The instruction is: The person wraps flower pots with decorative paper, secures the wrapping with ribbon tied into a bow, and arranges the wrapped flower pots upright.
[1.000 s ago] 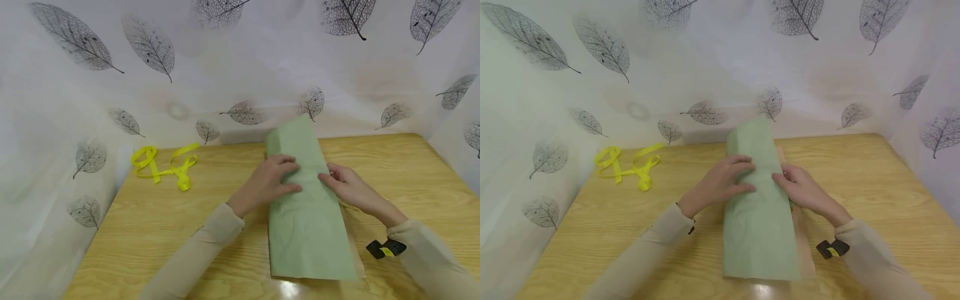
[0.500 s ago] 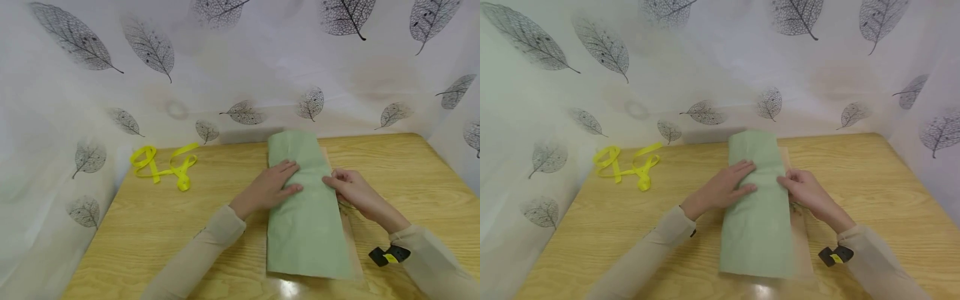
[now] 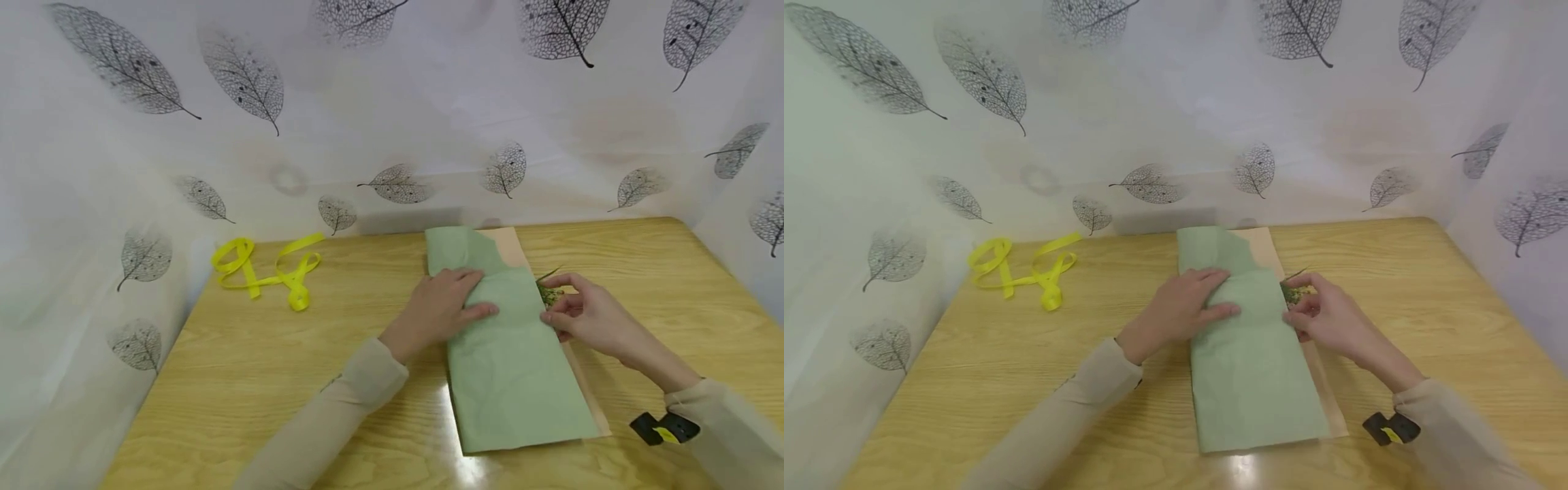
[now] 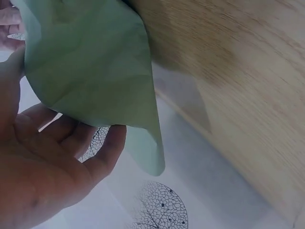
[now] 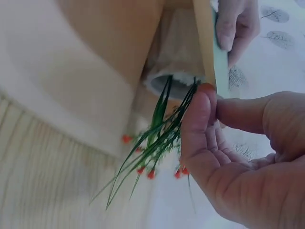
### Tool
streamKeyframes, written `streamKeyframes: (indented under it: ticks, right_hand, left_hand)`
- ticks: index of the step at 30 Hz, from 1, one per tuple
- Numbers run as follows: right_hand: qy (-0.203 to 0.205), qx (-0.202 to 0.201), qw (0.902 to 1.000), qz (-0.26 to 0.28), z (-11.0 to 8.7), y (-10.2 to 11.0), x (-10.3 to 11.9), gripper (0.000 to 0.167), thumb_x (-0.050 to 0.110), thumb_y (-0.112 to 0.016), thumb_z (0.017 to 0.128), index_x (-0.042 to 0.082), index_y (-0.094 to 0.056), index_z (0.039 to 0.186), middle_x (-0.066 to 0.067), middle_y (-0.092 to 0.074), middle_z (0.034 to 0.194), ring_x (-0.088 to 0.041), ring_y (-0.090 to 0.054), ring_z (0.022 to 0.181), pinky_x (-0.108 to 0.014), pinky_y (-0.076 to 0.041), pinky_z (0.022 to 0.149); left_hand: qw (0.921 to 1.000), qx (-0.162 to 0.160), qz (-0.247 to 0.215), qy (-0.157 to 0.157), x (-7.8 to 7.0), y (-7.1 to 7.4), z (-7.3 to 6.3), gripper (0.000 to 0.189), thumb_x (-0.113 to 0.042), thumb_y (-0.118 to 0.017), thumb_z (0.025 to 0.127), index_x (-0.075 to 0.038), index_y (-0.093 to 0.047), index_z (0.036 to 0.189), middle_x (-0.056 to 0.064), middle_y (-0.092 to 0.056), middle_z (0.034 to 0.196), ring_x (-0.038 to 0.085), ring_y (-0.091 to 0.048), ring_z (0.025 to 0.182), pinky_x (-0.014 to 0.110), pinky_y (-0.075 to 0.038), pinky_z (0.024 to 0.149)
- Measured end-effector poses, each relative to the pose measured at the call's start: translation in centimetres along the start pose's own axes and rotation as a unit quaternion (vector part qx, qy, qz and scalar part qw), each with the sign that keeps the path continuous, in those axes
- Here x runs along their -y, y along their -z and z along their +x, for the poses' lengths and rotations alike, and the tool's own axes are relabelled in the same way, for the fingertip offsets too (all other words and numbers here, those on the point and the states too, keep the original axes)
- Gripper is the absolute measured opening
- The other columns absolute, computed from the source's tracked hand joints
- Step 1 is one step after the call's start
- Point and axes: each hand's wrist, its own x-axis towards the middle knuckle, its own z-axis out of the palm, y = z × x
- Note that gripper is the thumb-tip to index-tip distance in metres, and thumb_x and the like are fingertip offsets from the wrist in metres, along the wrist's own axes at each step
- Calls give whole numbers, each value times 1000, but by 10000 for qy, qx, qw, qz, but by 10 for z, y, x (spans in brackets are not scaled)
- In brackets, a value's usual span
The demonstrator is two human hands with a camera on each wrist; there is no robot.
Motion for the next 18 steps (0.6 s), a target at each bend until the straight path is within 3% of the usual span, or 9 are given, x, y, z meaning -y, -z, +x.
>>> streamKeyframes:
  ticks: [5, 8, 10, 13, 17, 18]
  right_hand:
    - [282, -201, 9985, -427, -8, 5, -5, 48, 2, -61, 100, -4, -40, 144, -14, -69, 95, -15, -69, 73, -32, -60, 63]
    - [746, -944, 9867, -1097, -12, 3, 0, 39, 5, -64, 98, 0, -52, 135, -11, -71, 95, -1, -65, 74, -26, -55, 58]
    - [1291, -1557, 9671, -1541, -13, -1, 7, 34, 4, -69, 94, 3, -59, 127, -8, -72, 94, 2, -63, 75, -20, -52, 57]
    - [2380, -2222, 9228, -2060, -8, -13, 16, 37, -3, -77, 85, 3, -66, 119, -8, -71, 96, -3, -62, 76, -15, -49, 59]
    - [3543, -2413, 8609, -2739, 2, -33, 23, 47, -10, -83, 71, 3, -72, 115, -13, -65, 102, -19, -60, 79, -27, -52, 61]
    - [3664, -2383, 8520, -2883, 4, -37, 23, 47, -10, -84, 69, 3, -73, 112, -14, -64, 101, -20, -58, 78, -30, -51, 60]
  left_hand:
    - [9999, -45, -143, 64, 2, 2, -1, 69, -61, -57, 98, -19, -49, 152, -1, -55, 152, 24, -56, 135, 48, -52, 105]
    - [9989, -162, -444, 43, 6, 4, -2, 64, -56, -63, 97, -16, -53, 147, 1, -60, 146, 23, -59, 131, 43, -54, 102]
    - [9979, -258, -598, 32, 6, 6, -2, 60, -53, -66, 96, -15, -57, 142, 2, -64, 139, 22, -62, 125, 40, -55, 99]
    - [9974, -323, -635, 95, 6, 7, -1, 55, -54, -68, 95, -15, -60, 134, 1, -70, 125, 20, -66, 112, 37, -57, 90]
    - [9977, -403, -500, 219, 4, 5, 2, 53, -59, -68, 93, -16, -61, 123, -1, -70, 109, 17, -66, 97, 32, -56, 76]
    - [9978, -419, -462, 230, 3, 4, 2, 53, -60, -68, 92, -16, -61, 121, -1, -69, 107, 17, -65, 95, 31, -55, 73]
